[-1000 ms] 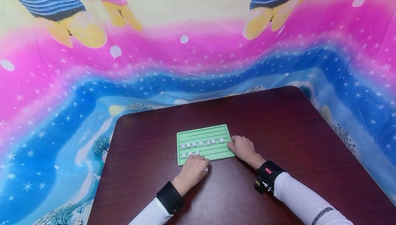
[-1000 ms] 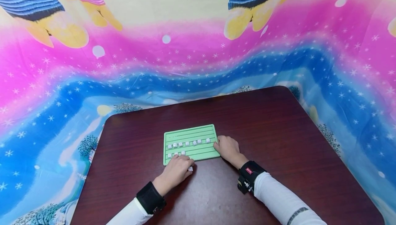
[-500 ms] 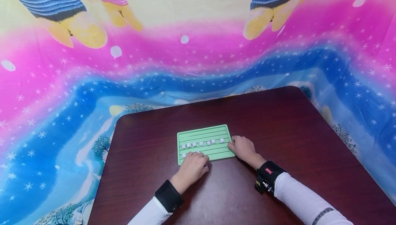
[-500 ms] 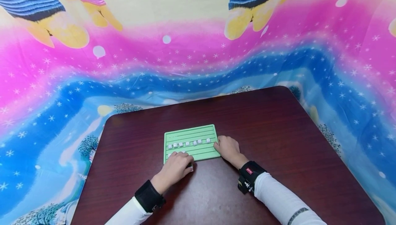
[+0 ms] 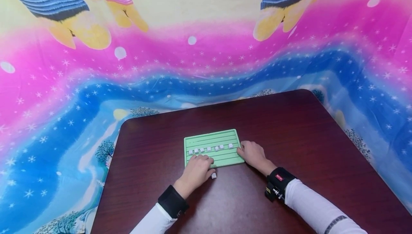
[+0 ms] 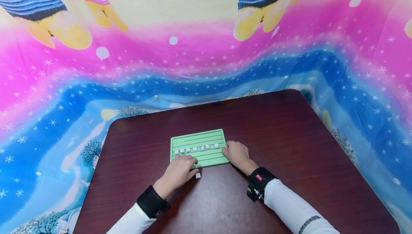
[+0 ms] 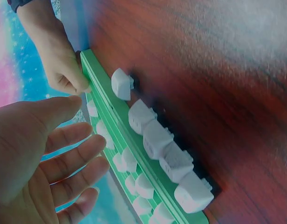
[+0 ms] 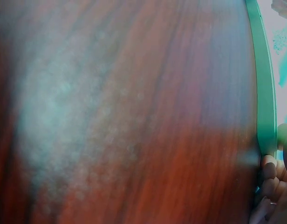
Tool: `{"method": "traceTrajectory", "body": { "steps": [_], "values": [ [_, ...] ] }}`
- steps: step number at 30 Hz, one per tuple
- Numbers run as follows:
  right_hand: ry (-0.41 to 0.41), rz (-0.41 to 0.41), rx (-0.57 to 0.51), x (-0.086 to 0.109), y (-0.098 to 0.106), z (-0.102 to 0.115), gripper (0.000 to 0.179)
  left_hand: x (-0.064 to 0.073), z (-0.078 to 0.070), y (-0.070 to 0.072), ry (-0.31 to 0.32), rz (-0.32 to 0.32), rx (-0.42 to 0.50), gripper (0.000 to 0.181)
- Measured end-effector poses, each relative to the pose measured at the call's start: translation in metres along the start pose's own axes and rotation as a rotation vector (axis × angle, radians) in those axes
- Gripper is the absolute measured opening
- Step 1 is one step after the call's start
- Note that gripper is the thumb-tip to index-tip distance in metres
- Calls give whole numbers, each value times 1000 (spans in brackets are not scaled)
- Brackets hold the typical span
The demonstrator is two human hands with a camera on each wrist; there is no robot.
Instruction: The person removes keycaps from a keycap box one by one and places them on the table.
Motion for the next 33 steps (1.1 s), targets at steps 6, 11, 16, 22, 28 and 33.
{"method": "traceTrajectory", "body": {
  "steps": [6,11,16,22,28,33],
  "values": [
    [-8,-1,14,-1,-1,-1,42,-1,9,1,16,-17,33,20],
    [-4,11,3,0,-1,0,41,-1,16,1,49,-12,49,20],
    [-11,11,15,-1,-2,-1,41,-1,22,-1,57,-16,26,20],
    [-5,6,6,-1,-1,-1,41,-1,30,-2,78,-18,13,21],
    [-3,11,7,-1,-2,-2,41,-3,36,-3,96,-18,21,21],
    [-5,12,8,-1,-2,-2,41,-5,39,-2,96,-54,33,20]
  ]
}}
Point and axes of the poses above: each hand's wrist, its own x-axis away from the middle knuckle, its own y-axis out of the back of the hand, z = x × y, the point moved 7 cm from there along -x, towards the middle knuckle, and after that the axes turned 2 degrees about x, right-handed, at the moved point
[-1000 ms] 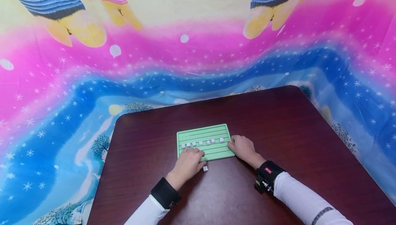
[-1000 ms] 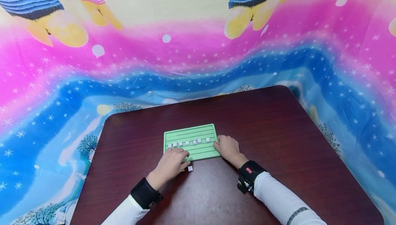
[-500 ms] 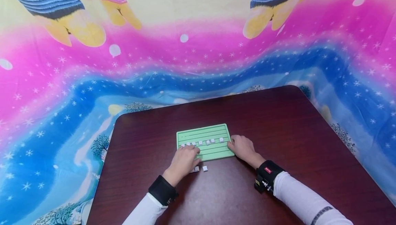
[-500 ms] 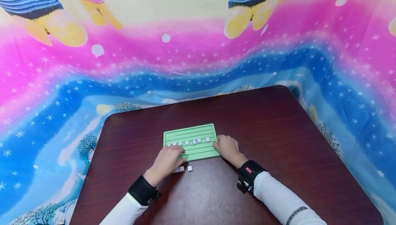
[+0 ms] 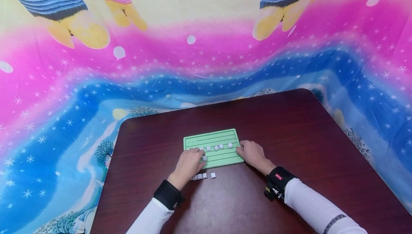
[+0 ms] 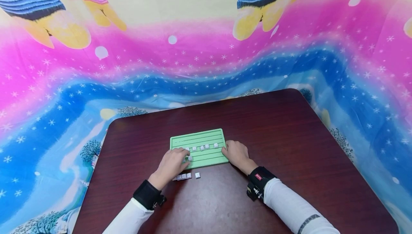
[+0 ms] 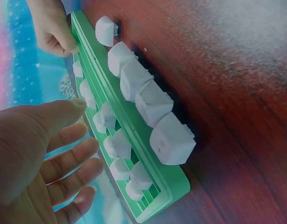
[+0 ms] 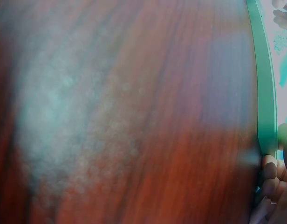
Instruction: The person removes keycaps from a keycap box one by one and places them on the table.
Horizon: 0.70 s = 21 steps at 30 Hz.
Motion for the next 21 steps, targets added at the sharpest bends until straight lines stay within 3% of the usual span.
{"method": "traceTrajectory", "body": {
  "steps": [21],
  "values": [
    [-6,12,1,0,1,2,41,-8,-5,-12,-6,88,-34,19]
  ]
}}
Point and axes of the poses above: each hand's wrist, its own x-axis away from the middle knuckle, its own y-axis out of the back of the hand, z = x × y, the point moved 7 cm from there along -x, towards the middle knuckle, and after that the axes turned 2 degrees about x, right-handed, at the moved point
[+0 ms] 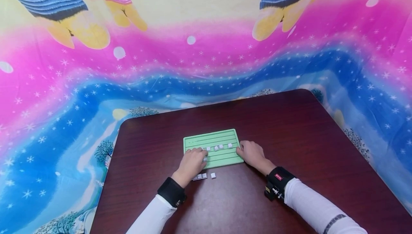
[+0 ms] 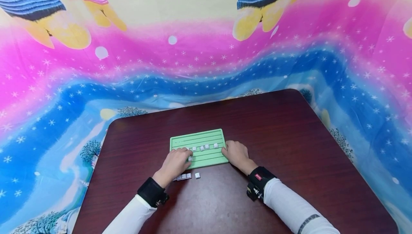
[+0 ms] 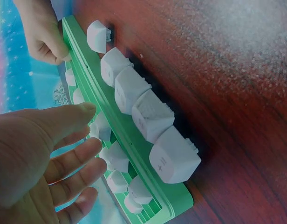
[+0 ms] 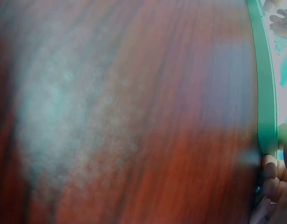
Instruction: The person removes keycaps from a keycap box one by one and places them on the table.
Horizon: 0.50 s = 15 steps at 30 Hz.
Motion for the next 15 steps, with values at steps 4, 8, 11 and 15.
{"method": "traceTrajectory", "body": {
  "steps": [4,8,11,15],
  "values": [
    [3,-2,-9,1,1,1,41,0,-1,-2,-8,-2,-14,18],
    [12,-12,-14,2,2,3,42,0,-2,-3,-10,3,-9,16],
    [16,-17,-15,2,3,3,43,-1,-2,-3,-10,8,-9,13],
    [3,-5,-5,1,1,2,42,-2,-3,-3,-10,10,-19,10]
  ]
}}
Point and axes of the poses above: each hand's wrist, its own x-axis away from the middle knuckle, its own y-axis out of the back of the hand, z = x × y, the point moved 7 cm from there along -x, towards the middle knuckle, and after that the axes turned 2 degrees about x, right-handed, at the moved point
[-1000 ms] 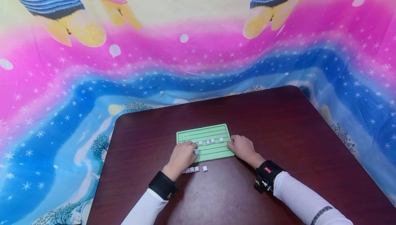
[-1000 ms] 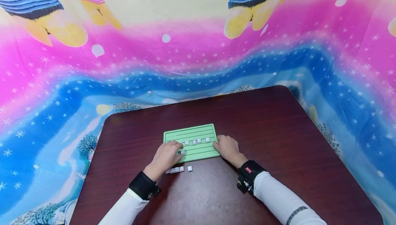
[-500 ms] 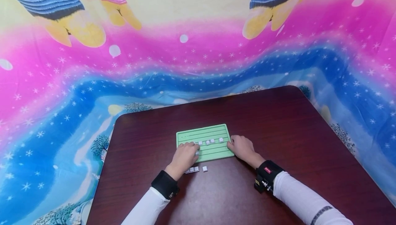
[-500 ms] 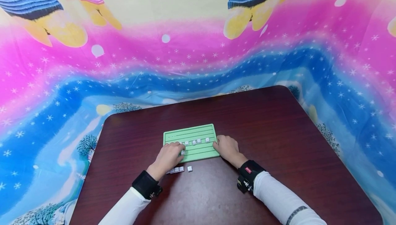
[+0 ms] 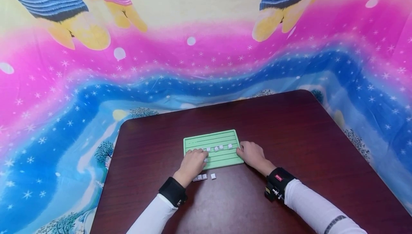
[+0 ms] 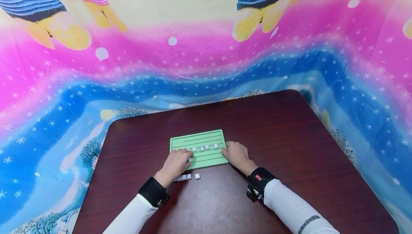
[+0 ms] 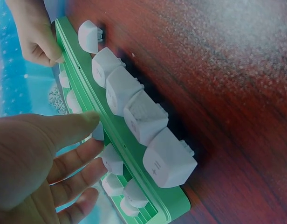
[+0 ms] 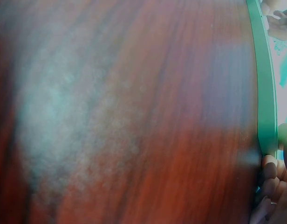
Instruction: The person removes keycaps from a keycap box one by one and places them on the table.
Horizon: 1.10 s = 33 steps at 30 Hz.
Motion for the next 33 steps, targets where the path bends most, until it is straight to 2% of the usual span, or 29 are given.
{"method": "traceTrajectory", "body": {
  "steps": [12,22,33],
  "values": [
    [-13,0,10,-1,-2,-2,40,-1,-1,0,-2,2,-30,10],
    [-11,-5,16,-1,-2,-3,40,-2,-1,0,2,-13,-21,8],
    [-8,-5,14,-1,-3,-3,40,-5,-4,10,1,-28,10,6]
  ]
}}
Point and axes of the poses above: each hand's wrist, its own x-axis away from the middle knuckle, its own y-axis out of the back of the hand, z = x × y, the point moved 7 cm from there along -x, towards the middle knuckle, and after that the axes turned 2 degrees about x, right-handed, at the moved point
